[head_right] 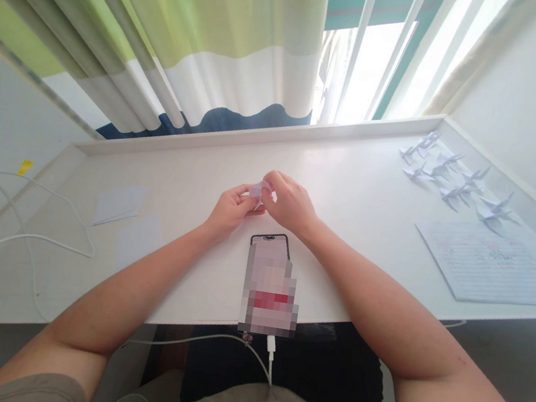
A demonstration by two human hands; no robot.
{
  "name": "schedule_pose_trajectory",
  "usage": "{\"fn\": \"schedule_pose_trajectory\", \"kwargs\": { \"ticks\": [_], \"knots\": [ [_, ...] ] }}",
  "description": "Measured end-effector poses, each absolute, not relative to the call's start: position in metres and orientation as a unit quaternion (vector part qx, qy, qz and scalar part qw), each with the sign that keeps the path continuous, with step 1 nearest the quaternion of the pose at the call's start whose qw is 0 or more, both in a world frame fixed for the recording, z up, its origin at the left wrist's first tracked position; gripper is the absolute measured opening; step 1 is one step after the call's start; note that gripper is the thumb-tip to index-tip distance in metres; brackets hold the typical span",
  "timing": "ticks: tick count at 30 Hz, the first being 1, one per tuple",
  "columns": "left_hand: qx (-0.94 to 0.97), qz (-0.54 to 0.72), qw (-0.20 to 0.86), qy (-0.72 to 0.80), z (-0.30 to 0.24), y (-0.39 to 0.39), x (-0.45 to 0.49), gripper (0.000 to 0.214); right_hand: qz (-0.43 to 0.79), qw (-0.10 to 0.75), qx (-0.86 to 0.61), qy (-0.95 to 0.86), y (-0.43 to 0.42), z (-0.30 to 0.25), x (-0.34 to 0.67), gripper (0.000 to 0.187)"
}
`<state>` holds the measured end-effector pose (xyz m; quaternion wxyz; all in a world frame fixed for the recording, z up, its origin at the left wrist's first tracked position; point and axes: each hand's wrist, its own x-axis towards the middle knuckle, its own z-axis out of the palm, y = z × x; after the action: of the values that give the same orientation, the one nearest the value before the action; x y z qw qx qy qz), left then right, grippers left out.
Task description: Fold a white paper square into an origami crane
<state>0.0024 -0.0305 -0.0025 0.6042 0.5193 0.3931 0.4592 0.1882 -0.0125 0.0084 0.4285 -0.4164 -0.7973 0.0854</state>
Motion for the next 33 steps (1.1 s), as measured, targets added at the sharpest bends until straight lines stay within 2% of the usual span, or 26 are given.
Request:
{"fn": "schedule_pose_trajectory", "kwargs": {
  "ticks": [5,11,14,17,23,27,33],
  "knots": [
    [0.520,0.468,0.595,0.396,-0.003,-0.032,0.005,0.070,0.001,0.405,-0.401,-0.822,-0.008,0.004,0.187,0.011],
    [0.521,0.482,0.569,0.416,-0.003,-0.035,0.008,0.069,-0.127,0.376,-0.368,-0.841,-0.006,0.003,0.187,0.020],
    [0.528,0.501,0.550,0.410,-0.004,-0.035,0.009,0.071,-0.197,0.390,-0.344,-0.831,-0.008,0.007,0.184,0.020],
    [0.550,0.513,0.526,0.397,-0.006,-0.036,0.010,0.065,-0.244,0.408,-0.313,-0.822,-0.010,0.010,0.183,0.017],
    [0.603,0.512,0.420,0.446,-0.005,-0.040,0.010,0.042,-0.213,0.384,-0.301,-0.846,-0.012,0.011,0.186,0.020],
    [0.629,0.504,0.371,0.461,-0.002,-0.042,0.010,0.040,-0.197,0.397,-0.297,-0.846,-0.013,0.012,0.186,0.019],
    [0.617,0.517,0.380,0.456,-0.003,-0.043,0.009,0.041,-0.118,0.406,-0.327,-0.845,-0.014,0.011,0.181,0.017]
  ]
}}
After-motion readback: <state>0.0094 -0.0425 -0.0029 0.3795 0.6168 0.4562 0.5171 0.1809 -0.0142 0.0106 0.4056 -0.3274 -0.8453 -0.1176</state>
